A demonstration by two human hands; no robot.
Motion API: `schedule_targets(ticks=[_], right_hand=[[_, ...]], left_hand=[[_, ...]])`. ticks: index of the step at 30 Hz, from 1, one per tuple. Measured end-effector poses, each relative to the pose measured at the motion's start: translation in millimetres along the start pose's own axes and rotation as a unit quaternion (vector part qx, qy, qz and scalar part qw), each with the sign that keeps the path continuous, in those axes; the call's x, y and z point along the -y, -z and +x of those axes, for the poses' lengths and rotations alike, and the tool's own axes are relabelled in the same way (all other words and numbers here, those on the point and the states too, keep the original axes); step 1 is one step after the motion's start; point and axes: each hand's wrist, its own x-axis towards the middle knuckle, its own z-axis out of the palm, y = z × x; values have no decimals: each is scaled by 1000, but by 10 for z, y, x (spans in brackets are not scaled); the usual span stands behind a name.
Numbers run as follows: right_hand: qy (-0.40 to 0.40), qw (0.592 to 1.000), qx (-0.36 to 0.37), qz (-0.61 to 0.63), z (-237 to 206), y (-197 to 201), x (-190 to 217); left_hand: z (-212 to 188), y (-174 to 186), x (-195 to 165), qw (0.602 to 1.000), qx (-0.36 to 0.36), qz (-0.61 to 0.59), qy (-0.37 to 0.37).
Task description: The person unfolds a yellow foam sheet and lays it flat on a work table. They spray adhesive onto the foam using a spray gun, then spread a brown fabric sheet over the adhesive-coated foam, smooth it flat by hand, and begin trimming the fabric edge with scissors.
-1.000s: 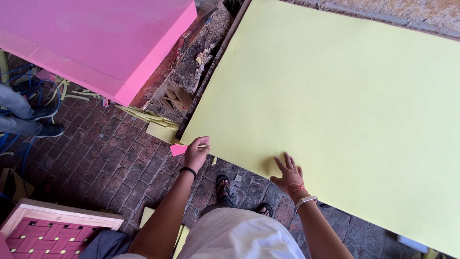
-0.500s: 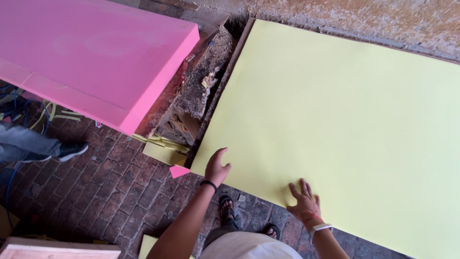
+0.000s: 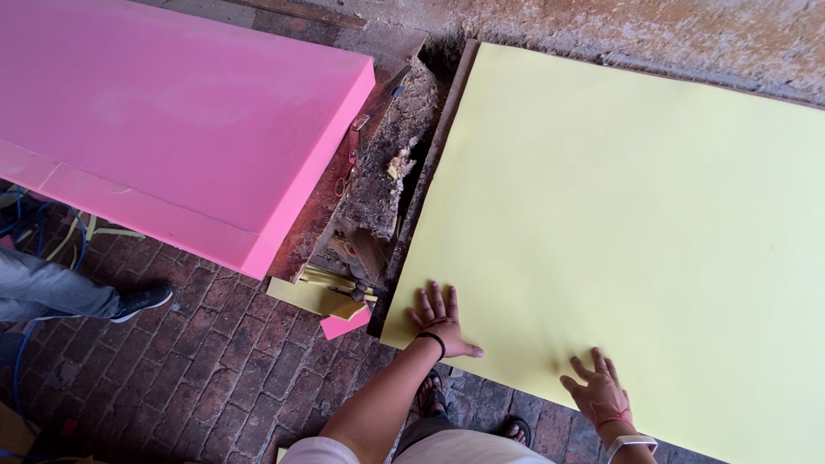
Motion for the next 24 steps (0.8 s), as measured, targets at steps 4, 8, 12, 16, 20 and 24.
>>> schedule_targets(ticks=[4, 8, 12, 16, 20, 24], right_hand=[[1, 1000, -19, 9, -3, 4, 53], [-35, 998, 25, -35, 6, 299, 478], [69, 996, -17, -46, 246, 723, 1489], [51, 991, 106, -61, 371, 871, 2400], [11, 988, 141, -60, 416, 943, 2656], [-24, 986, 156, -45, 536, 956, 2755]], left_hand=[[31, -4, 29, 1000, 16, 2, 0], [179, -105, 187, 994, -78, -68, -32], [740, 148, 683, 888, -389, -216, -114], [1504, 978, 1377, 836, -502, -197, -100], [2046, 1994, 1939, 870, -473, -130, 56], [2267, 2529, 2073, 907, -352, -187, 139]])
